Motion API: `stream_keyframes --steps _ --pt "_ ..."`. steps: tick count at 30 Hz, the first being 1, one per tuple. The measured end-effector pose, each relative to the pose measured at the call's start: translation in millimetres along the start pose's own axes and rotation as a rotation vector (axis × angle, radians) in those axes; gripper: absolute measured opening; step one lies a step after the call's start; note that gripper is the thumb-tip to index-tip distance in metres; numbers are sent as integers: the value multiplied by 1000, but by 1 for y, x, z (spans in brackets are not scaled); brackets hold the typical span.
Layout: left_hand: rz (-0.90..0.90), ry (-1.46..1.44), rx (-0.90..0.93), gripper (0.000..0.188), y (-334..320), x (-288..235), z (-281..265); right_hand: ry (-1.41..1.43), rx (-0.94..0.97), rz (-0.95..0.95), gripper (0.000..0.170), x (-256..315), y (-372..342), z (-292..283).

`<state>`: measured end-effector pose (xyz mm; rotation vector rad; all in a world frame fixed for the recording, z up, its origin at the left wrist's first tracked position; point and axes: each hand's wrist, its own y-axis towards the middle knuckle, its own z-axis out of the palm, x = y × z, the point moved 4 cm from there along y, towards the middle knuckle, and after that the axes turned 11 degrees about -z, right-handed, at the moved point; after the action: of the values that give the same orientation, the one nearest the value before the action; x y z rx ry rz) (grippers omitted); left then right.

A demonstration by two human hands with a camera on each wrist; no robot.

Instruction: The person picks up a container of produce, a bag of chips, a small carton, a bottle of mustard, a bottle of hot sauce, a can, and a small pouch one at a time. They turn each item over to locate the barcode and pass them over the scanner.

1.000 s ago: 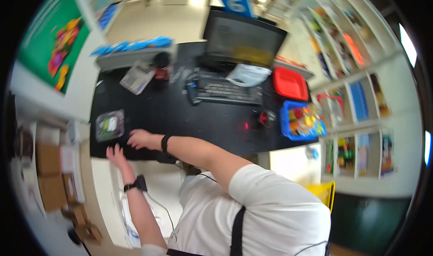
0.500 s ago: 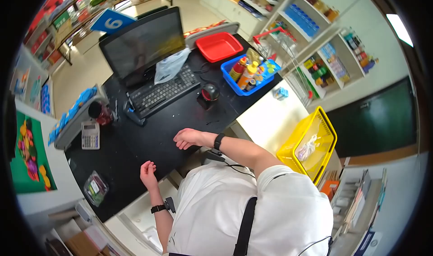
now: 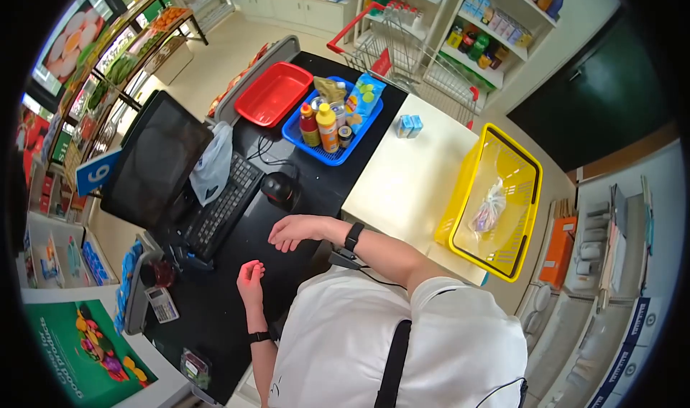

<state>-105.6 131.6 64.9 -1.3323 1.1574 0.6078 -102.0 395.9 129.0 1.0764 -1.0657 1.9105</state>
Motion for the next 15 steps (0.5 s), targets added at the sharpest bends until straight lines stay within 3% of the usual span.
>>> stream_keyframes --steps 5,9,11,13,15 --pt "25 43 90 15 28 -48 64 123 46 -150 27 49 -18 -45" --pt "62 74 284 18 38 -97 123 238 -25 -313 27 84 -34 -90" --pt "100 107 439 22 43 -126 153 279 -309 -436 25 98 -46 -128" --pt "80 74 482 23 48 -149 174 326 -668 -553 23 98 -57 -172" --pt "43 -18 553 26 54 -170 195 -53 -1258 -501 31 85 -72 -224"
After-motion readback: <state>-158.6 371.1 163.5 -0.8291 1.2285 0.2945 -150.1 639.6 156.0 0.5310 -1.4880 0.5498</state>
